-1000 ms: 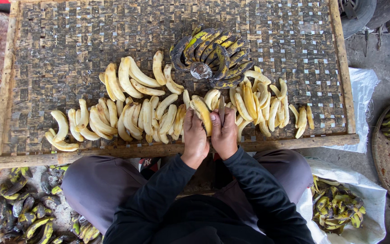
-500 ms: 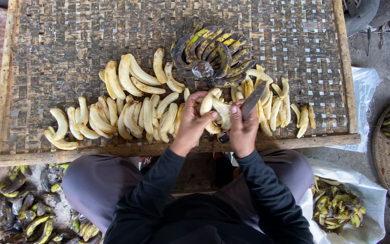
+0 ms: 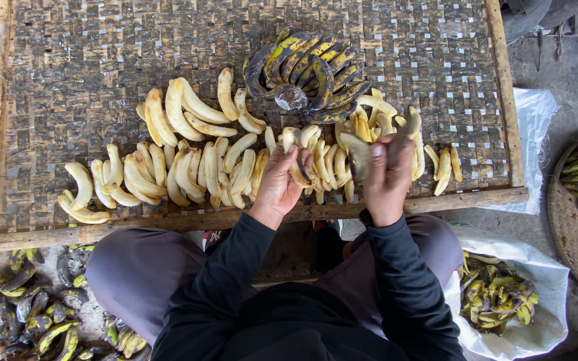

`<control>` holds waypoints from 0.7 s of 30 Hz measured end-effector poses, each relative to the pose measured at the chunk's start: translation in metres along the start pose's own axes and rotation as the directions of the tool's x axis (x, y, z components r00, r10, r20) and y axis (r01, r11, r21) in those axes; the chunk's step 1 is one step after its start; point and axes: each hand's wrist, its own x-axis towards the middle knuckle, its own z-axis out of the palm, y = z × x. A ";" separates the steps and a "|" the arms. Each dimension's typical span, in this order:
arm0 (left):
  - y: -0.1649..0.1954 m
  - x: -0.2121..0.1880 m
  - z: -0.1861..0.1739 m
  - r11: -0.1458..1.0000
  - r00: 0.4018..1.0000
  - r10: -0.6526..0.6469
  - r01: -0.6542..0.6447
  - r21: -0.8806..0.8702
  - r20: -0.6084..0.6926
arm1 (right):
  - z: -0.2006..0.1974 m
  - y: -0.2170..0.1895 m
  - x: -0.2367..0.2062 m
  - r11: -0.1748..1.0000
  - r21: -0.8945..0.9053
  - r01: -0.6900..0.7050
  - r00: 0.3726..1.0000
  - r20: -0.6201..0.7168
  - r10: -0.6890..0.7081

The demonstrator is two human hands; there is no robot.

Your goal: The person sits on the floor in front of a woven bamboo tray and peels bananas one at a time using a small knife, placing the peeled bananas on the tray and discarding peels to the side.

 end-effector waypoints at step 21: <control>0.018 -0.035 0.052 0.995 0.927 0.097 -0.090 -0.038 0.363 | 0.028 -0.018 -0.027 0.760 0.138 -0.635 0.708 0.497 0.501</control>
